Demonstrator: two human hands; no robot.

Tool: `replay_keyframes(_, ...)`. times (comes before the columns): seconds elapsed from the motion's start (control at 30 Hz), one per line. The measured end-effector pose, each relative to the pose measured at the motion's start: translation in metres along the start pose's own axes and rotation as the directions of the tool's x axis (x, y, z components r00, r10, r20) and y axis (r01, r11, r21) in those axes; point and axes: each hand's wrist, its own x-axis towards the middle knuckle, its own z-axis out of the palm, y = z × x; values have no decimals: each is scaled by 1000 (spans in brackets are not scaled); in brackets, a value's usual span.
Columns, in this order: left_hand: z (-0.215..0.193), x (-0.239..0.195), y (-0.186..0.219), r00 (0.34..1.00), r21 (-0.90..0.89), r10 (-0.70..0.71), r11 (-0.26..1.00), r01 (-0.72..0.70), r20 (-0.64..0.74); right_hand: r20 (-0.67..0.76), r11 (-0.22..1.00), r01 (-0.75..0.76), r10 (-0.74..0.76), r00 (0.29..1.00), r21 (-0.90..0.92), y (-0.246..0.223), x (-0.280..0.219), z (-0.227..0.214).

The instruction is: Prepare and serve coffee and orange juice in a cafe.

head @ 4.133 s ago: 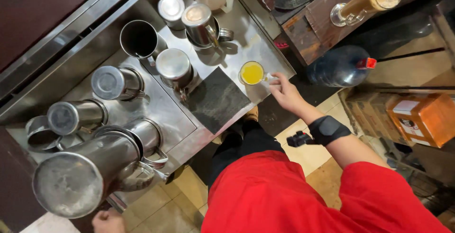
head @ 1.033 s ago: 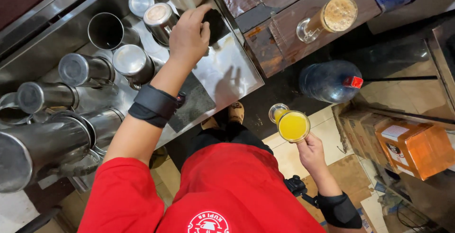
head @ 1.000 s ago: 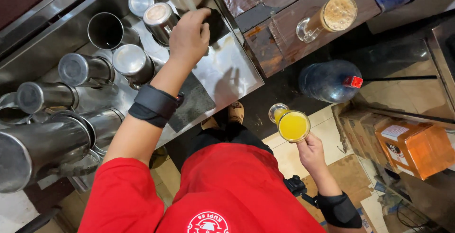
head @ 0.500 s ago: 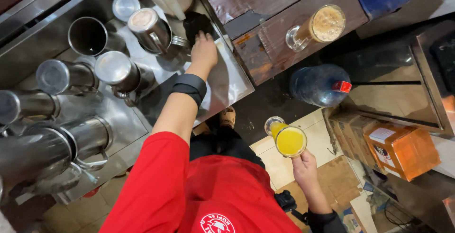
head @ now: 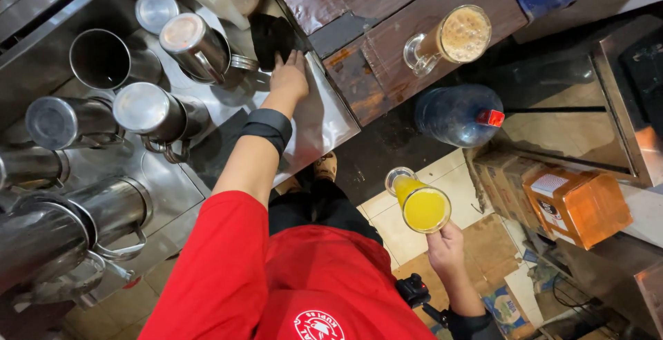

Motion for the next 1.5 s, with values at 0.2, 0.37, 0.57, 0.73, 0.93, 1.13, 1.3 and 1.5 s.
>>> replay_keyframes(0.2, -8, -23, -5, 940, -106, 133, 979, -174, -316, 11, 1000, -17, 17, 1000, 19, -9, 8, 5)
replay_keyframes(0.37, -70, -99, 52, 832, -235, 203, 901, -366, -517, 3, 1000, -20, 20, 1000, -12, -10, 5, 4)
replay_keyframes(0.57, -105, -152, 135, 730, -363, 272, 727, -583, -627, -3, 998, -53, 53, 999, 14, -12, -1, 1)
replay_keyframes(0.73, -107, -150, 187, 784, -528, 300, 603, -597, -544, -35, 996, -89, 90, 995, 32, -8, -8, -2)
replay_keyframes(0.93, -84, -128, 212, 875, -709, 219, 517, -479, -432, -64, 995, -75, 79, 995, 72, -15, -16, -3)
replay_keyframes(1.13, -54, -95, 208, 832, -679, 329, 481, -555, -447, -134, 991, -132, 126, 983, -32, -24, -34, -5)
replay_keyframes(1.3, -58, -85, 210, 945, -991, 326, 113, -75, -34, -128, 990, -128, 136, 982, 67, -46, -42, -2)
replay_keyframes(1.5, -34, -60, 204, 933, -993, 346, 19, -113, -99, -163, 991, -90, 105, 981, 96, -43, -60, -8)
